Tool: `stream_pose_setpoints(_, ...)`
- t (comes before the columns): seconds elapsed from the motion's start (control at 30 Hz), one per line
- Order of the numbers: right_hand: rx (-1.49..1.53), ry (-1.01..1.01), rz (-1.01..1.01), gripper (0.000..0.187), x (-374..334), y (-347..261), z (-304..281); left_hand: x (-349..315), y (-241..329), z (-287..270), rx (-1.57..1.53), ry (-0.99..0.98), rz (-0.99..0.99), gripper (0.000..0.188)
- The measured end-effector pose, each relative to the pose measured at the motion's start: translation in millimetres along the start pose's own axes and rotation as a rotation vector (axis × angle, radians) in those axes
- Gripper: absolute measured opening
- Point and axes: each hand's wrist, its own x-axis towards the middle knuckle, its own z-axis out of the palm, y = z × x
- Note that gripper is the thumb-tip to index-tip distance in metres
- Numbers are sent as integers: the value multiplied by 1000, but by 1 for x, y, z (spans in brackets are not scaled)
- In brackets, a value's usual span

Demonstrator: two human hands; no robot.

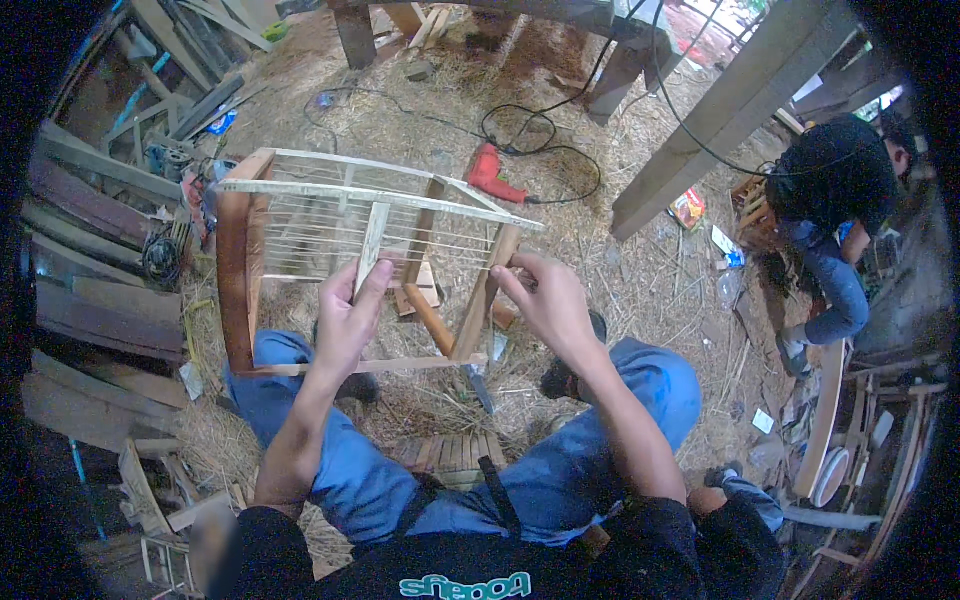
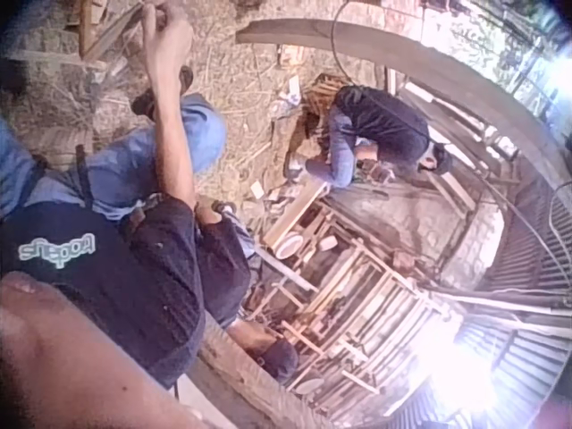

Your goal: The person assembles a small wooden cage by hand, inserting thin bamboo sticks into pre-drilled holes in wooden slats and fitting larger wooden frame pieces together.

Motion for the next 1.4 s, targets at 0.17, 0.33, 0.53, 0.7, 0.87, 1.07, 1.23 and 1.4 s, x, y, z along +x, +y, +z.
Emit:
stream_pose_setpoints(0.17,-20,-22,-18,32,0,-2,0,0,-1,1,13,1,41,36)
stream_pose_setpoints(0.33,-162,-46,-3,32,-1,-4,6,0,1,1,16,-5,9,37)
stream_pose_setpoints(0.53,-143,-19,-4,35,3,-1,10,3,2,5,29,9,7,39)
stream_pose_setpoints(0.7,-175,-48,1,33,1,-7,8,2,0,7,10,11,46,40)
stream_pose_setpoints(0.87,-119,-69,-38,31,4,4,10,5,-3,5,25,6,15,38)
stream_pose_setpoints(1.07,-103,-117,-40,31,4,1,6,4,4,4,-12,33,-18,35)
stream_pose_setpoints(1.23,-75,-69,-29,33,3,-3,8,4,4,3,-23,35,-3,36)
stream_pose_setpoints(1.4,-105,-96,-33,34,5,3,10,5,2,2,30,21,-21,37)
